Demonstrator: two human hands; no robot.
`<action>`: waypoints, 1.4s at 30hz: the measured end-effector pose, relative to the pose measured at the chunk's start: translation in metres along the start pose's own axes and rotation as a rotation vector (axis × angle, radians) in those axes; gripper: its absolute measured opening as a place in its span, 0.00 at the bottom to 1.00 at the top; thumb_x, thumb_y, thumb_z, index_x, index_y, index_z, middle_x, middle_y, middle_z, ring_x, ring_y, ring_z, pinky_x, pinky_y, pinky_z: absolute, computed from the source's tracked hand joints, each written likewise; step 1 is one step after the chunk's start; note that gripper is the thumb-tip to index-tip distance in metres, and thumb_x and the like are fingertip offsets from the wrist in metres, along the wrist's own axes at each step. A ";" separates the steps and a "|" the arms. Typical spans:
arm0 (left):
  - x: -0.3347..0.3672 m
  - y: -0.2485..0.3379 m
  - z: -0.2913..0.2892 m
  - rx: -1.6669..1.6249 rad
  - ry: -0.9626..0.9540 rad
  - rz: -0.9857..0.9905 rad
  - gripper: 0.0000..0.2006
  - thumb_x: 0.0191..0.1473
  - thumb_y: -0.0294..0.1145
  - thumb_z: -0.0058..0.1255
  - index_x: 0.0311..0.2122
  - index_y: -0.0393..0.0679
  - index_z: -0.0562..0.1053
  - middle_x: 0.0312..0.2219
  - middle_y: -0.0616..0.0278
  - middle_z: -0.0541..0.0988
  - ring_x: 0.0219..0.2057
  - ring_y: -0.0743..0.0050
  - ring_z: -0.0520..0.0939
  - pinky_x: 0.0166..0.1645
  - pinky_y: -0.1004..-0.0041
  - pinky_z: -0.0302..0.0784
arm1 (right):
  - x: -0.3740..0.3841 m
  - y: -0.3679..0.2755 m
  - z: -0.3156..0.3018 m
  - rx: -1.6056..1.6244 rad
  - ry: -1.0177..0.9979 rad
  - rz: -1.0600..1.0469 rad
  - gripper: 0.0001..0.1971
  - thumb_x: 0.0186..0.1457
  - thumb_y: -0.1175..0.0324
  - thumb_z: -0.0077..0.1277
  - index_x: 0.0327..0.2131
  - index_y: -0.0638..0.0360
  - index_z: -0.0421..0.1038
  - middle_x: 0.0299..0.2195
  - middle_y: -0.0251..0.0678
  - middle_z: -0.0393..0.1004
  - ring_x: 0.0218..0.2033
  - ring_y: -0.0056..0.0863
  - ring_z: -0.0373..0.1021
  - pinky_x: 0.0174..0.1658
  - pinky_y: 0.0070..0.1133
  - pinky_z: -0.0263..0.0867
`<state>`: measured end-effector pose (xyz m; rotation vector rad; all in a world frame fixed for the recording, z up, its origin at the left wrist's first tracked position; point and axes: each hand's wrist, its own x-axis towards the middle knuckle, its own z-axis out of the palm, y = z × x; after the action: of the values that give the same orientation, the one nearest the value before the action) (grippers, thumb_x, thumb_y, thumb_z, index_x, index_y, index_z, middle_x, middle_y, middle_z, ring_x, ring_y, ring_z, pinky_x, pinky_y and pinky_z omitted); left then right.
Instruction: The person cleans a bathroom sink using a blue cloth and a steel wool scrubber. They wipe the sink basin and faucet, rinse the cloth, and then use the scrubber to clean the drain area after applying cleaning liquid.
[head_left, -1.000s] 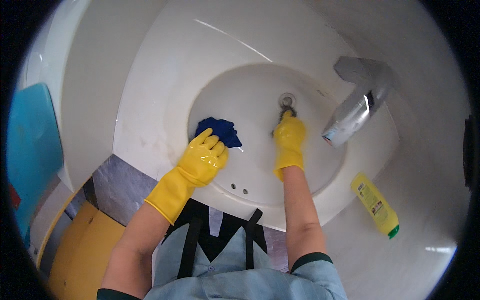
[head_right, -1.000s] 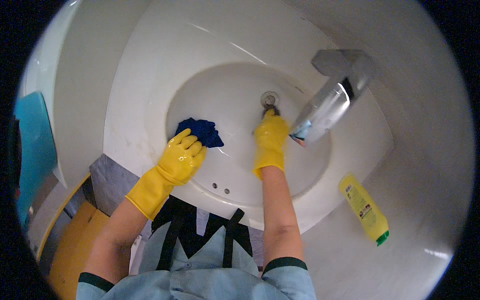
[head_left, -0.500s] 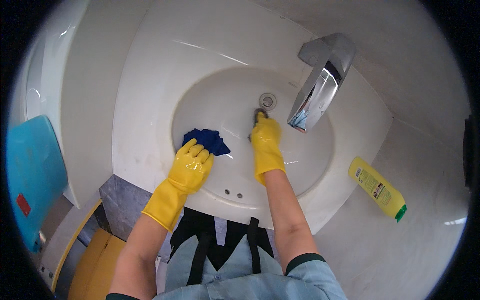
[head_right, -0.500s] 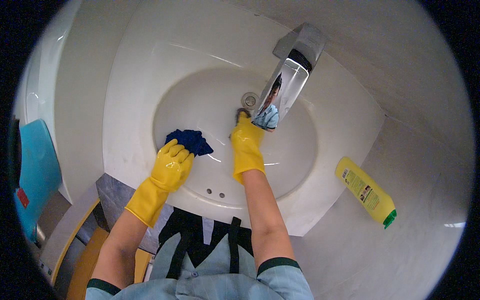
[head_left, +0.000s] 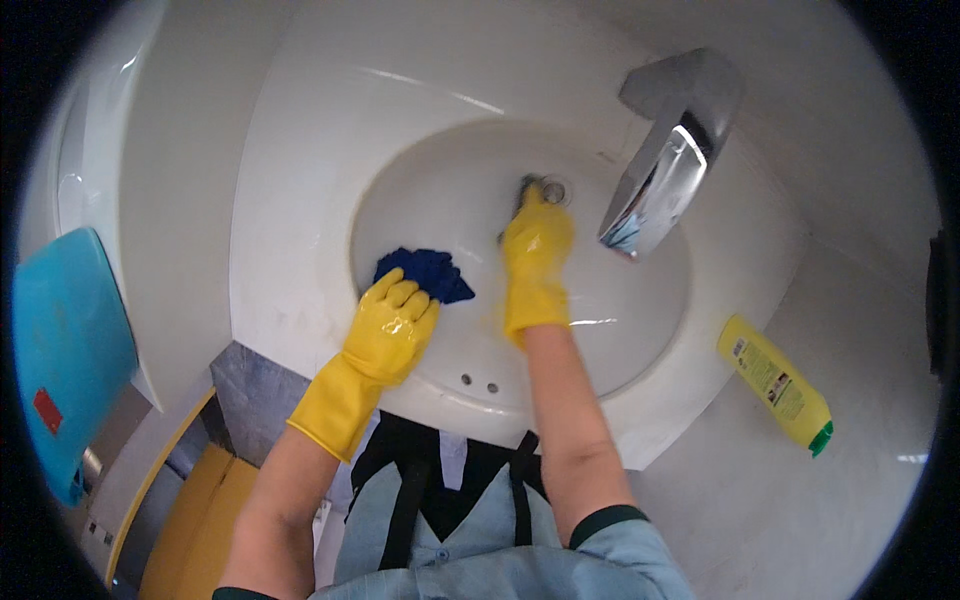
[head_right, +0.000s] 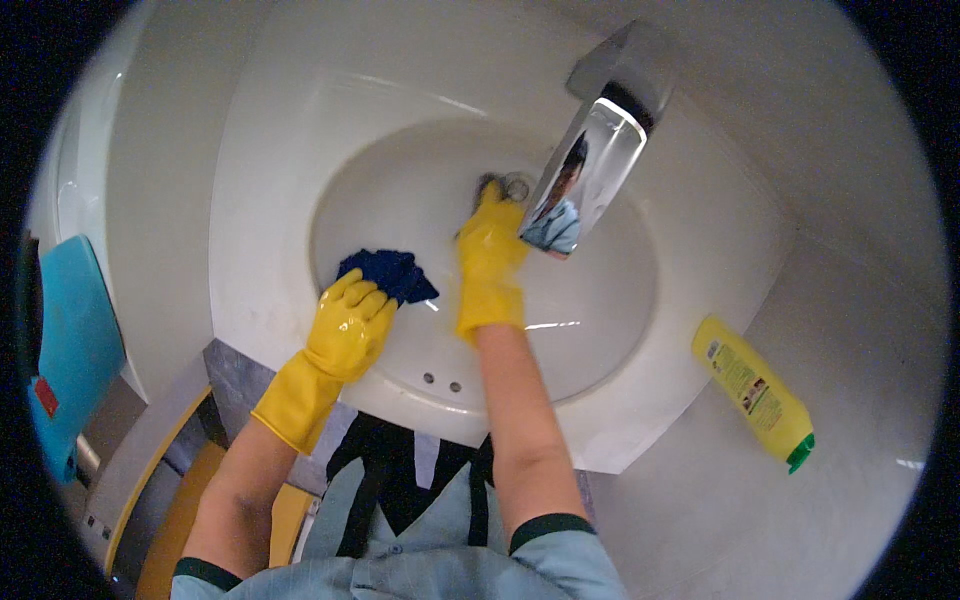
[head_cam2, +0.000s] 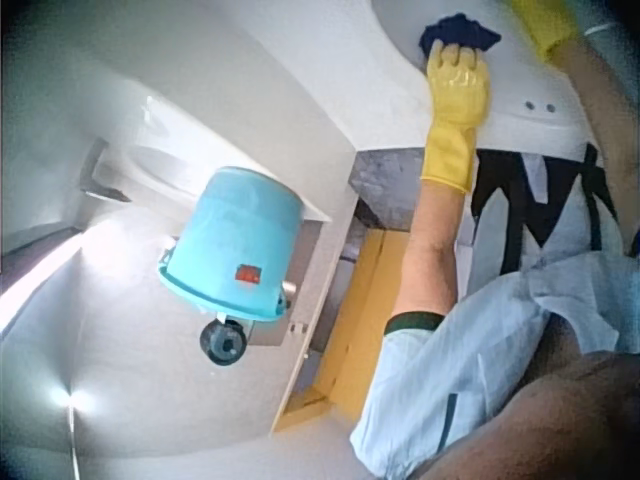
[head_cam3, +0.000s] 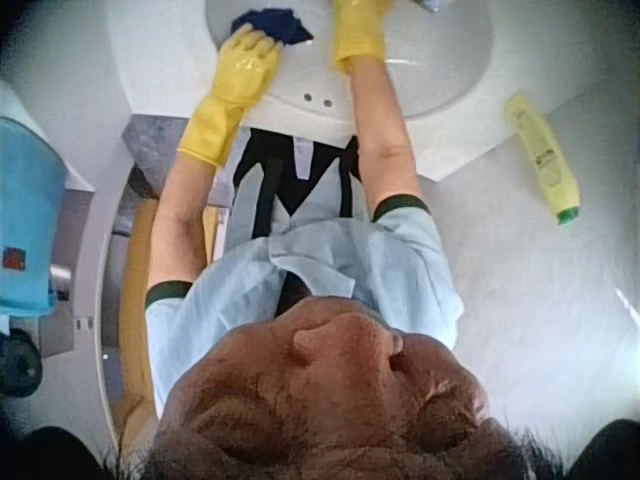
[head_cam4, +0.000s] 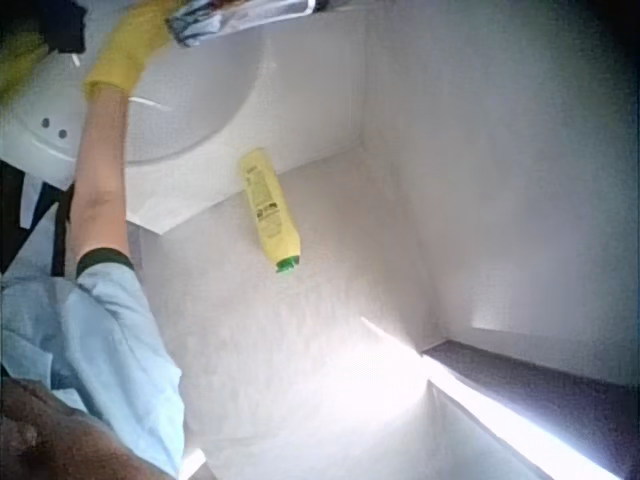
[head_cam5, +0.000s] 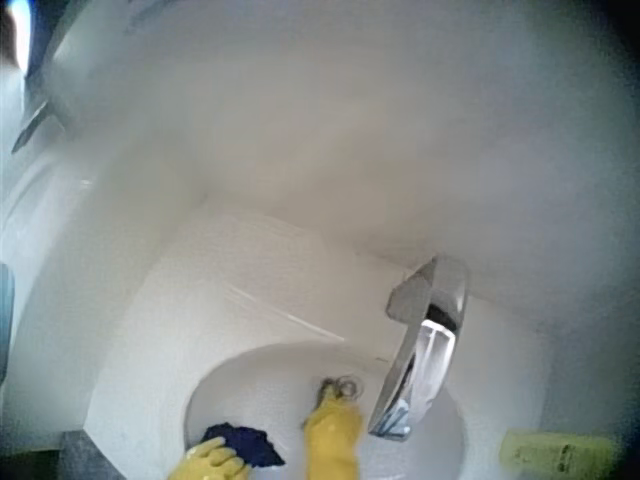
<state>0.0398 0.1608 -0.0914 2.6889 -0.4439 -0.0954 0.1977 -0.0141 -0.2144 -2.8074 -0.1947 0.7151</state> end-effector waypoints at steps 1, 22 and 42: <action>-0.005 0.002 0.002 -0.006 -0.009 -0.008 0.13 0.44 0.27 0.60 0.38 0.40 0.82 0.37 0.56 0.82 0.44 0.53 0.81 0.58 0.47 0.76 | 0.009 0.014 0.002 0.001 0.053 0.040 0.26 0.48 0.69 0.64 0.54 0.54 0.76 0.43 0.51 0.83 0.47 0.52 0.79 0.50 0.41 0.74; -0.008 0.000 0.006 0.006 0.006 -0.034 0.14 0.45 0.28 0.58 0.39 0.39 0.82 0.38 0.55 0.82 0.45 0.52 0.81 0.60 0.47 0.75 | -0.047 0.064 -0.052 0.219 -0.155 -0.032 0.25 0.61 0.61 0.53 0.62 0.45 0.73 0.56 0.46 0.78 0.57 0.49 0.72 0.61 0.38 0.67; -0.006 -0.002 0.002 -0.017 0.003 -0.011 0.14 0.44 0.29 0.58 0.39 0.37 0.83 0.37 0.53 0.82 0.44 0.51 0.81 0.59 0.47 0.76 | 0.043 0.063 -0.002 -0.139 0.007 -0.137 0.21 0.64 0.55 0.52 0.56 0.52 0.77 0.55 0.45 0.78 0.56 0.50 0.73 0.60 0.41 0.68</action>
<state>0.0342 0.1636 -0.0938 2.6751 -0.4261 -0.0983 0.2407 -0.0667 -0.2488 -2.8909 -0.4464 0.6851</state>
